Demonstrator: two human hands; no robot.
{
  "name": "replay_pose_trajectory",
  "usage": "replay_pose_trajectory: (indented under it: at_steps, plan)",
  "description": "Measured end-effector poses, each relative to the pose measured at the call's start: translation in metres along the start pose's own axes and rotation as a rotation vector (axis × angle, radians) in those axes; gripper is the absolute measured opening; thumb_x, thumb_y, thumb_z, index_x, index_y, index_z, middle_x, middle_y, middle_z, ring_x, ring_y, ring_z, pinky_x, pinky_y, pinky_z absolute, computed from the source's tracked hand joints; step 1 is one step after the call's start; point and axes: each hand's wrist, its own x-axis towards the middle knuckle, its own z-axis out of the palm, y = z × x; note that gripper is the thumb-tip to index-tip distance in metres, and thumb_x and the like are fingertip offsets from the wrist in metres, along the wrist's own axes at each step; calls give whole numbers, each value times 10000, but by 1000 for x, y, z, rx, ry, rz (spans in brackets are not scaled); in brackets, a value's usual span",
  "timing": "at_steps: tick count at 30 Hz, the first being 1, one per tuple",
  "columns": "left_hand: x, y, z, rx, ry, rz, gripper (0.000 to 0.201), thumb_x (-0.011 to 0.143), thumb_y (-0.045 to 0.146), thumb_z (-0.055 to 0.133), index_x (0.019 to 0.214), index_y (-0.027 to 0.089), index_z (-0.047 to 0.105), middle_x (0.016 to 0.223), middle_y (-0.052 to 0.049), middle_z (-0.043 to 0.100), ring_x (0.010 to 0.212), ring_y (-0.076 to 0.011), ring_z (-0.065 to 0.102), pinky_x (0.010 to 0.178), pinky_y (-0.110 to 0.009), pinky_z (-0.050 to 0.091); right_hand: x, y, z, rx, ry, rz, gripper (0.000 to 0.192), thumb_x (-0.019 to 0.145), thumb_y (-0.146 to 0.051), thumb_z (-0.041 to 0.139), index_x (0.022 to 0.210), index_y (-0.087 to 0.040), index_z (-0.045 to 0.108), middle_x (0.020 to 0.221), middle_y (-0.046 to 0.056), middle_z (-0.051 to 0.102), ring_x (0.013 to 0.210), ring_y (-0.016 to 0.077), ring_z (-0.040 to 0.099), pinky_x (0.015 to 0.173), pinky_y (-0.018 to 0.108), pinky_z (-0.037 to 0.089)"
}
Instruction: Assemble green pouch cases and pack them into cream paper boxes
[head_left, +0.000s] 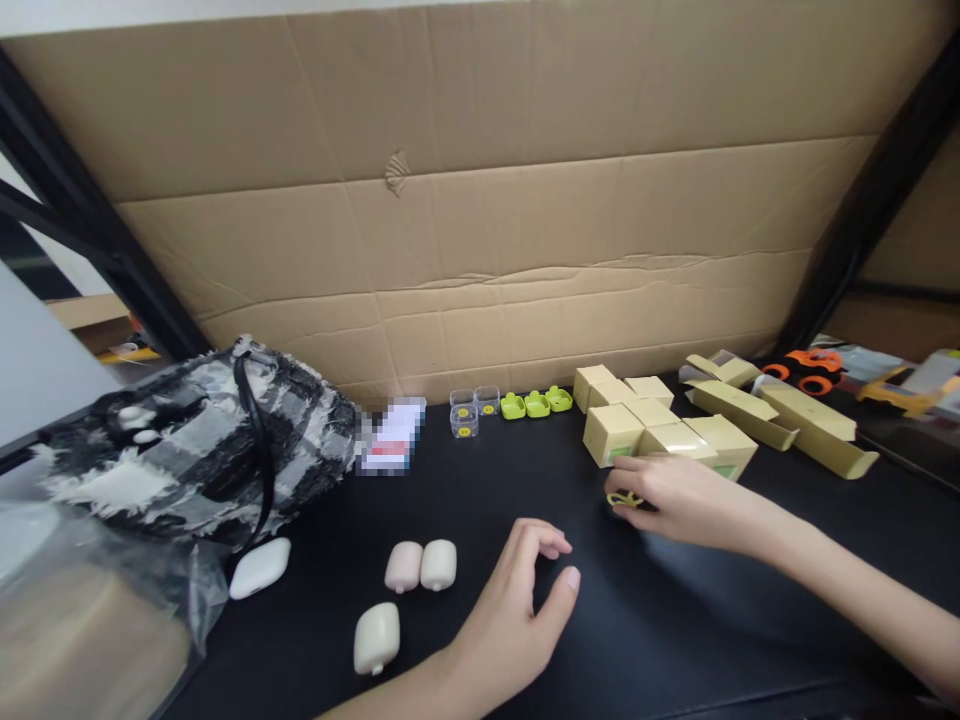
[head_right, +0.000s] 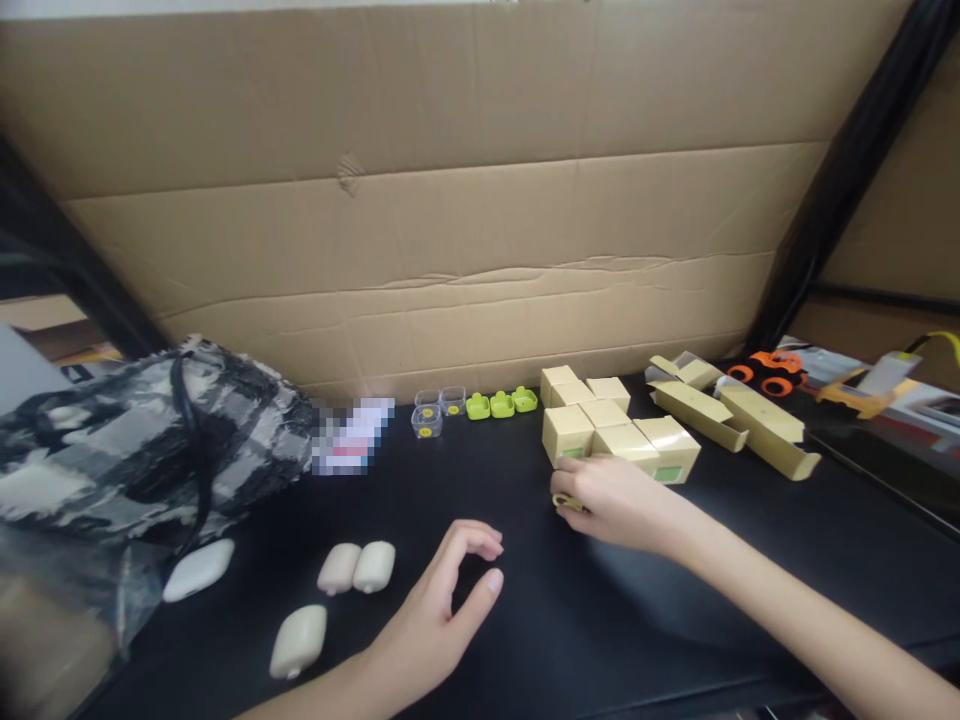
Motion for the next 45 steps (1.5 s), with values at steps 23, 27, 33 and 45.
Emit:
replay_pose_trajectory:
  at_steps: [23,27,33,45]
  plan:
    - [2,2,-2,43,59,41,139,886,216,465,1022,216,490,1041,-55,556,1009,-192,567,945,-379,454,115,1,-1,-10,-272,-42,287,928,-320,556,1168,-163,564,1170,80,593,971,204,615,814,409,527]
    - [4,-3,-2,79,183,-9,386,834,208,530,1187,217,374,1231,-105,464,1214,-260,458,1054,-501,352,71,-26,-2,138,-202,-210,94,870,-220,607,925,-158,651,899,32,667,862,185,631,846,392,483]
    - [4,-14,5,110,148,-153,682,733,201,636,1302,178,261,1296,-175,422,1298,-346,381,1069,-590,291,23,-50,-1,440,-61,-250,81,805,-143,606,856,-197,639,798,18,678,799,181,651,716,284,485]
    - [8,-6,4,-23,132,-135,370,764,173,607,1086,242,440,1147,-64,560,1091,-241,560,965,-439,437,7,-36,12,1107,215,42,189,877,-375,587,946,-211,652,828,26,682,739,157,643,686,292,540]
